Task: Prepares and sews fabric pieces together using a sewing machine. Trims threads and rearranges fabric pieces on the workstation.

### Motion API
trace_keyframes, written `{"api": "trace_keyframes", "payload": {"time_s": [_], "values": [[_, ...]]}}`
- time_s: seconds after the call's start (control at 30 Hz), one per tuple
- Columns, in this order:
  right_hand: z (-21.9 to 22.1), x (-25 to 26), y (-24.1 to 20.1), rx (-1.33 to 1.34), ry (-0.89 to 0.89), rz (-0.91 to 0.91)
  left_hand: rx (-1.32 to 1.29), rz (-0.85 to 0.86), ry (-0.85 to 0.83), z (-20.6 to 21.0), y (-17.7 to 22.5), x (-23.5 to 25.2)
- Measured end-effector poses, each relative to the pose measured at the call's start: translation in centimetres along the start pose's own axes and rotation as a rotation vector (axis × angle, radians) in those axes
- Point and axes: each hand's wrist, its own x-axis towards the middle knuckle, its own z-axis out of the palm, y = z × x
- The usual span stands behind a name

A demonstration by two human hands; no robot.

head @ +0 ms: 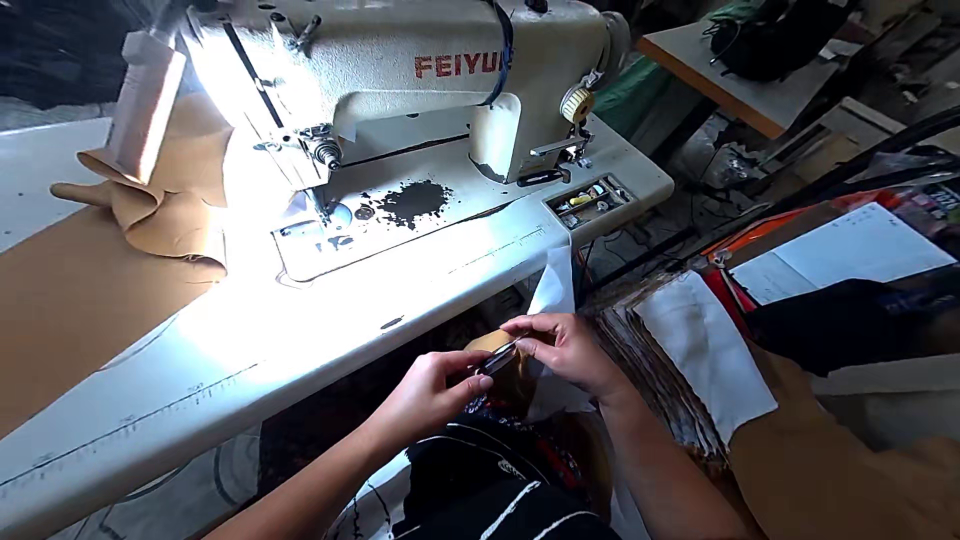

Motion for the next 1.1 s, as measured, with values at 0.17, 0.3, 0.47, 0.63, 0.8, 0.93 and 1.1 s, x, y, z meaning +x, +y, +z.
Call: {"api": "trace_keyframes", "payload": {"time_s": [0.17, 0.3, 0.47, 0.63, 0.8, 0.93, 1.1], "values": [[-0.2, 0.1, -0.3, 0.023, -0.08, 0.057, 0.014, -0.049, 0.03, 0.3, 0.0, 0.6], [0.1, 0.3, -0.4, 0.029, -0.106, 0.046, 0.008, -0.061, 0.05, 0.6, 0.0, 0.9], [0.4, 0.5, -0.2, 0.043, -0.129, 0.042, -0.027, -0.044, 0.079, 0.9, -0.1, 1.4], [-0.8, 0.6, -0.1, -0.059, 0.08, -0.051, 0.117, 0.0, 0.117, 0.5, 0.4, 1.9], [-4.6, 1.0, -0.2, -0.551, 0.85, -0.35, 0.627, 0.214, 0.424, -2.5, 1.6, 4.7], [-6.5, 0.7, -2.3, -0.831, 0.762, -0.364, 0.756, 0.225, 0.543, -6.2, 0.7, 8.5], [-6.9, 1.2, -4.6, -0.815, 0.342, -0.442, 0.767, 0.493, 0.459, -6.6, 2.7, 9.7]]}}
